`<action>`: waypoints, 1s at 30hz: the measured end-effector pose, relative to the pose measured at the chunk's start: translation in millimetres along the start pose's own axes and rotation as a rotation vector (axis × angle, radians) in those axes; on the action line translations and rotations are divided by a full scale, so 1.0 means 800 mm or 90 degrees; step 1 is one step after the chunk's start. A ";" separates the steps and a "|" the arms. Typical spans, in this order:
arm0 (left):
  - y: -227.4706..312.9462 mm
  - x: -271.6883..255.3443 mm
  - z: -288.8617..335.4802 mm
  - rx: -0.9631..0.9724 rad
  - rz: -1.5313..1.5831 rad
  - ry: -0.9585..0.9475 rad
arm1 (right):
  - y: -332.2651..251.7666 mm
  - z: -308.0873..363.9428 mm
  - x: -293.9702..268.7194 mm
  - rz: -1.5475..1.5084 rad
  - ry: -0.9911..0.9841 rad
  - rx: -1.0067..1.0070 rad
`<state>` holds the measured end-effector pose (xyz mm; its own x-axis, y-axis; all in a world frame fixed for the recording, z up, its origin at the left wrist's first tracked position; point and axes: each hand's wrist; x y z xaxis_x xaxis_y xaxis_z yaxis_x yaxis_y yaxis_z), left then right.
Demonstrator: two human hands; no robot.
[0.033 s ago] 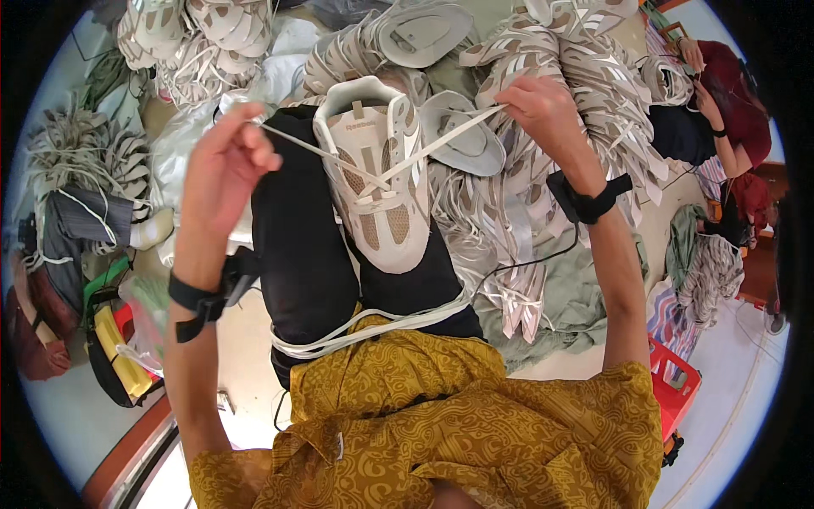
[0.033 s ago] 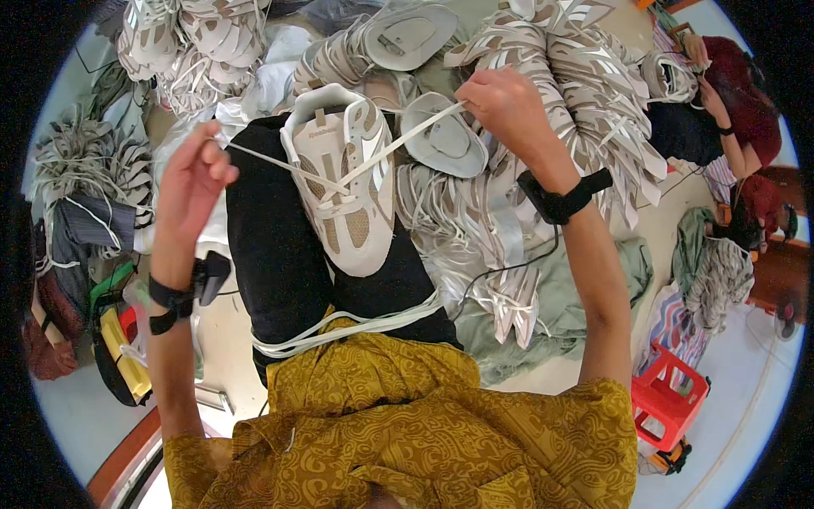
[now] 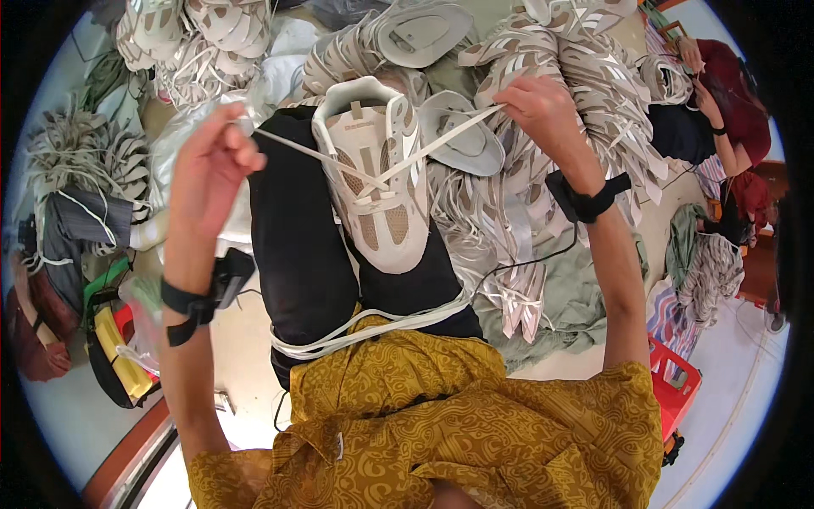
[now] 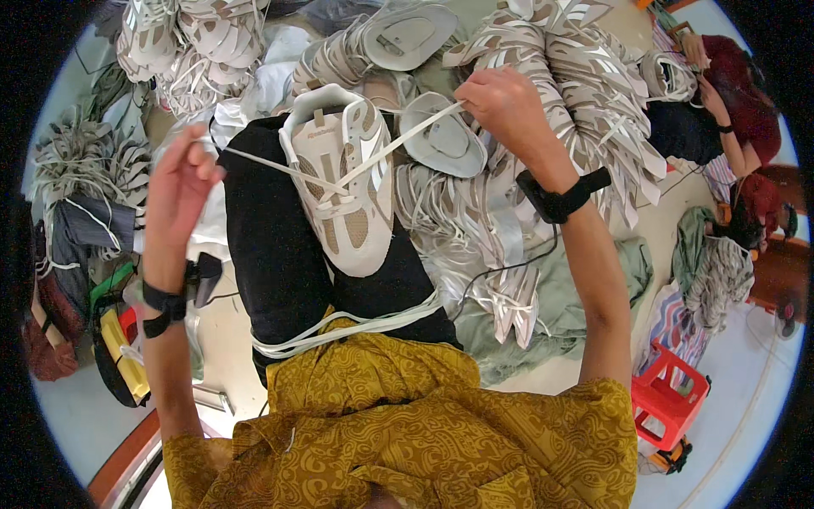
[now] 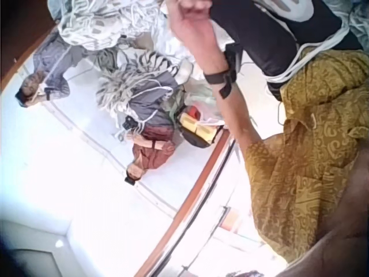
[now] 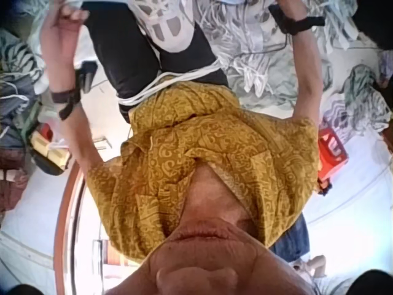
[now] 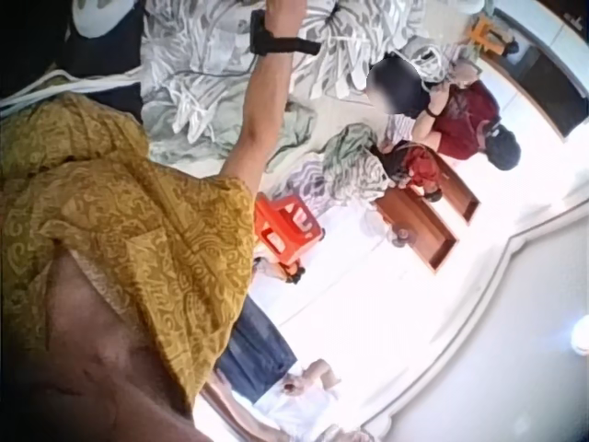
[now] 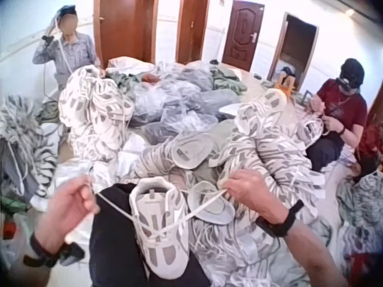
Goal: Insert and arrange laces into a new pair of sneakers.
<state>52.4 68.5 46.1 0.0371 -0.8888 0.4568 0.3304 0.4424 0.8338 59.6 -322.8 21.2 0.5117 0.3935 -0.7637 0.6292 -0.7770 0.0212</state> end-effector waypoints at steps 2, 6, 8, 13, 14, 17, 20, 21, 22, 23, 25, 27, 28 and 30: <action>0.021 -0.024 0.000 0.043 0.002 -0.011 | 0.008 0.009 0.005 0.016 -0.019 0.002; 0.063 -0.088 -0.005 0.089 -0.021 0.005 | 0.021 0.022 0.019 0.103 -0.103 0.016; 0.073 -0.113 -0.007 0.104 -0.057 0.039 | 0.021 0.024 0.021 0.154 -0.155 0.017; 0.088 -0.179 -0.001 0.116 -0.075 0.141 | 0.040 0.027 -0.001 0.282 -0.193 -0.014; 0.088 -0.191 0.000 0.111 -0.063 0.140 | 0.047 0.035 -0.006 0.282 -0.195 -0.017; 0.070 -0.213 -0.002 0.095 -0.020 0.135 | 0.072 0.059 -0.022 0.223 -0.156 0.064; 0.047 -0.233 -0.007 0.060 0.013 0.167 | 0.066 0.055 -0.027 -0.360 -0.173 0.822; 0.045 -0.237 -0.009 0.058 0.016 0.166 | 0.067 0.058 -0.026 -0.356 -0.174 0.823; 0.044 -0.242 -0.011 0.061 -0.009 0.182 | 0.069 0.066 -0.022 -0.620 -0.038 0.835; 0.045 -0.249 -0.013 0.064 -0.034 0.199 | 0.071 0.072 -0.021 -0.881 0.109 0.820; 0.056 -0.283 -0.010 0.054 -0.031 0.162 | 0.077 0.062 -0.025 -0.979 0.170 0.771; 0.059 -0.283 -0.010 0.057 -0.044 0.257 | 0.095 0.064 -0.038 -1.063 0.234 0.722; 0.058 -0.284 -0.012 0.056 -0.043 0.255 | 0.112 0.070 -0.044 -1.074 0.268 0.746; 0.064 -0.290 -0.012 0.068 0.078 0.282 | 0.143 0.082 -0.054 -1.100 0.296 0.746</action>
<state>69.4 295.8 -20.2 0.4766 -0.7847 0.3964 0.1999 0.5359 0.8203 71.0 -460.9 14.0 0.1525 0.7810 0.6056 0.0373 0.6078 -0.7932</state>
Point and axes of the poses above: each hand's wrist, its own z-axis away from the middle knuckle, its own x-axis out of the palm, y = z × x, and after that the axes turned 9 degrees about y, right-handed
